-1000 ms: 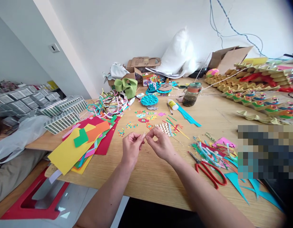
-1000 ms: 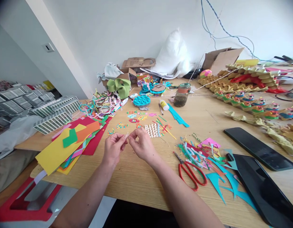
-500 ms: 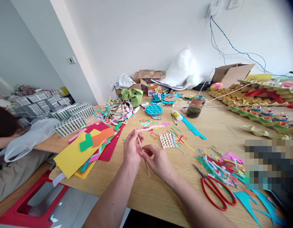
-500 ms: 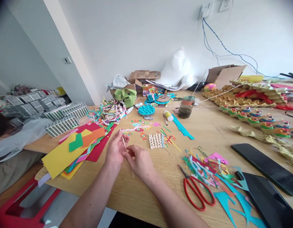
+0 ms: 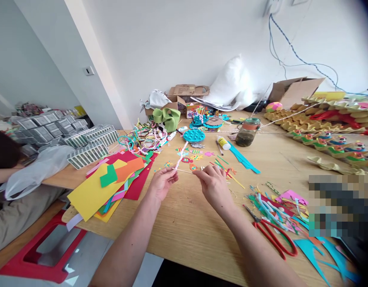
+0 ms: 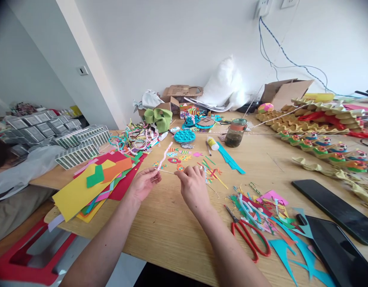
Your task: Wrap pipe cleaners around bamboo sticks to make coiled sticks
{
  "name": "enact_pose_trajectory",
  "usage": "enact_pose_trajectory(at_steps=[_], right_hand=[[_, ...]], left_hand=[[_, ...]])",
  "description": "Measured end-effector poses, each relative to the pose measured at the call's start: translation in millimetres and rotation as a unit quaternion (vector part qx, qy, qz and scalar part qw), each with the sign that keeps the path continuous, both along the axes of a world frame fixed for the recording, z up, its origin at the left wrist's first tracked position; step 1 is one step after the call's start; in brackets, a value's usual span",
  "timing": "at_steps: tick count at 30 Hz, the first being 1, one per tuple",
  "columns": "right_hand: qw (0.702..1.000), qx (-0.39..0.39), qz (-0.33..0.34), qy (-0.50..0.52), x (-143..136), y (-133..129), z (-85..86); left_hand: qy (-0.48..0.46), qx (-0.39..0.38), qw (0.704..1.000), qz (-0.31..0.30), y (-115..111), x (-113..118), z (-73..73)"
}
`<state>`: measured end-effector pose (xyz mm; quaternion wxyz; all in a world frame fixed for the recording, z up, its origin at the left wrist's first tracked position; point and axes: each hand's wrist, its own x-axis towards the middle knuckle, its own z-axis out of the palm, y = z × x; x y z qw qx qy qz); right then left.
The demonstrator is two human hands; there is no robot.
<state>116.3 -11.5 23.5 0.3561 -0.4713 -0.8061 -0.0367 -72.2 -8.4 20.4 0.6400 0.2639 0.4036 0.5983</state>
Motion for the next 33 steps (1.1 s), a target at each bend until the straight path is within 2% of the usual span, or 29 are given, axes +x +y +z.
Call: enact_pose_trajectory(at_steps=[5,15,23,29,33], right_hand=[[0.998,0.034,-0.007,-0.053,6,4,-1.6],[0.993,0.062,0.027,-0.098,6,3,-1.0],[0.994,0.041,0.021,-0.098,5,3,-2.8],[0.995,0.034,0.021,-0.087,6,3,-1.9],[0.996,0.026,0.031,-0.078,6,2,-0.7]], left_hand=[[0.084,-0.012,0.995,-0.047,-2,-6,-7.0],[0.224,0.003,0.974,-0.024,-1,-7,-16.5],[0.233,0.015,0.972,-0.008,-2,-5,-20.3],[0.201,0.027,0.979,-0.028,-4,-6,-16.8],[0.207,0.03,0.978,-0.005,-3,-5,-14.6]])
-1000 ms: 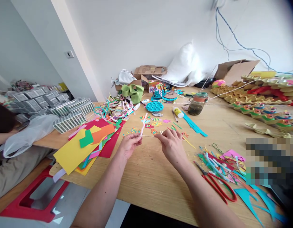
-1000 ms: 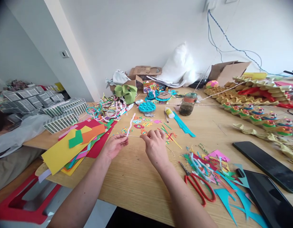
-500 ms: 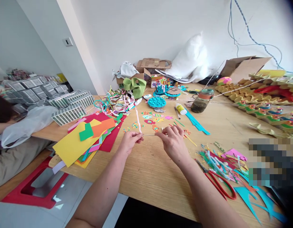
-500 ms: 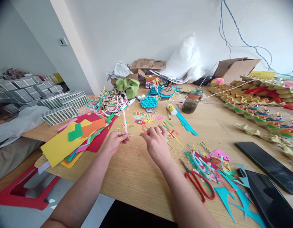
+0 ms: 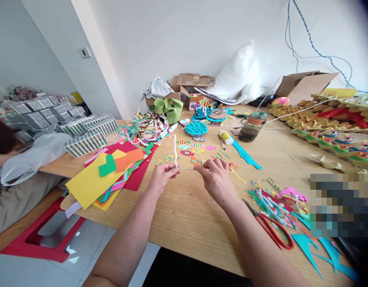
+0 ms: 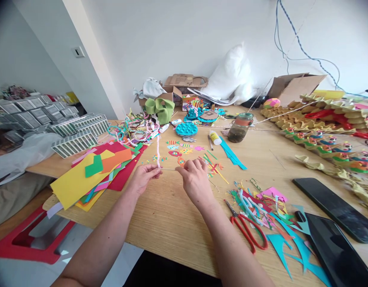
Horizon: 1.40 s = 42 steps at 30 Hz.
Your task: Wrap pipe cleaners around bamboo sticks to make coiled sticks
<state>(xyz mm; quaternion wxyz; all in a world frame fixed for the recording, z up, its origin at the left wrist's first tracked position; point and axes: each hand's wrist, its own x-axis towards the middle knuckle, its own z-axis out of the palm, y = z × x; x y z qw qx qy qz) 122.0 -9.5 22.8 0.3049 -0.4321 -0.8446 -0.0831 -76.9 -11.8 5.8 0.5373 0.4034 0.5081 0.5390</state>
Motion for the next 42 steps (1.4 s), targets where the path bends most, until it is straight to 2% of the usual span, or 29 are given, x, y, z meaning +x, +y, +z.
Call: enact_pose_trajectory(at_steps=[3,5,11,16,23,31,37,42], right_hand=[[1.0,-0.018,0.02,0.015,-2,-2,2.1],[0.998,-0.037,0.03,0.036,-3,-4,3.4],[0.984,-0.11,0.064,0.122,-12,-10,3.5],[0.971,-0.151,0.075,0.169,-18,-10,-1.8],[0.959,-0.202,0.03,0.194,-19,-4,-7.9],[0.967,-0.184,0.005,0.177,-23,-3,-14.7],[0.983,-0.122,0.057,0.127,-23,-6,-13.7],[0.97,-0.162,0.105,0.145,-24,-9,-13.0]], left_hand=[[0.013,0.008,1.0,0.02,0,1,1.3],[0.027,0.011,1.0,0.01,-1,3,2.3],[0.086,0.034,0.99,-0.109,-10,16,0.5],[0.137,0.044,0.978,-0.153,-14,24,-4.6],[0.158,0.039,0.979,-0.126,-15,24,-7.3],[0.116,0.027,0.987,-0.111,-15,26,-4.3],[0.082,0.002,0.992,-0.096,-15,26,-2.5],[0.057,-0.011,0.996,-0.065,-14,26,-3.3]])
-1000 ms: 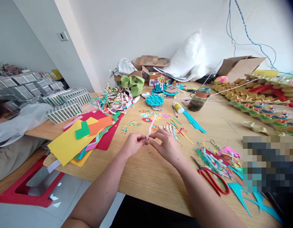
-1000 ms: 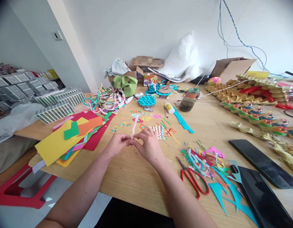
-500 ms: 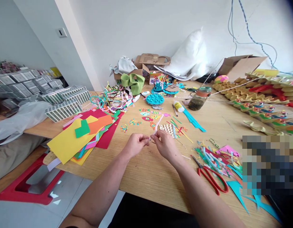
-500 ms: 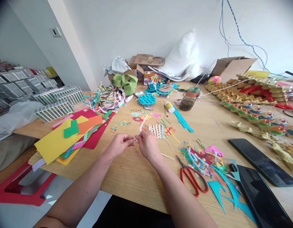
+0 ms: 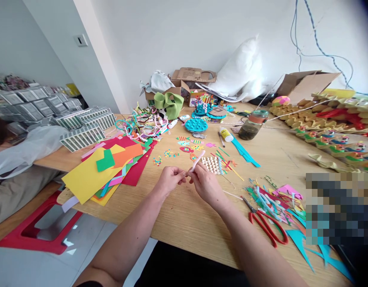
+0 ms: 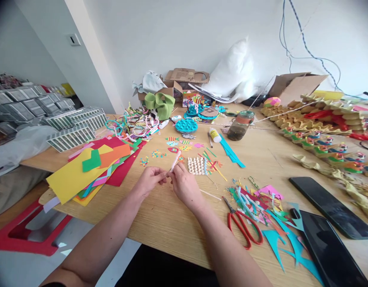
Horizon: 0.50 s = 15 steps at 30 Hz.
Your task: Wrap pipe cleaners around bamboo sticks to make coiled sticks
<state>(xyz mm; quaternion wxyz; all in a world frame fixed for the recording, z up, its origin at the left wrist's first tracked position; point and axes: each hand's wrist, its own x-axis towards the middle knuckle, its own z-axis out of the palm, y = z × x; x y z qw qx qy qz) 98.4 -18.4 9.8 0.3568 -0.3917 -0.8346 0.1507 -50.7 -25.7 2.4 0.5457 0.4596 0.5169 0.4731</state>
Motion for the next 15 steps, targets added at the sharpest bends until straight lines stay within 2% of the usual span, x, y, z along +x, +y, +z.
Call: enact_pose_trajectory(at_steps=[7,11,15], right_hand=[[0.997,-0.042,0.025,0.057,3,4,-3.8],[0.989,-0.111,0.021,0.095,3,5,-2.9],[0.977,-0.178,0.029,0.116,3,5,1.4]], left_hand=[[-0.015,-0.005,1.0,-0.016,-1,-2,3.3],[-0.046,-0.006,0.997,-0.054,0,-7,5.6],[-0.012,0.043,0.995,-0.094,0,-12,7.6]])
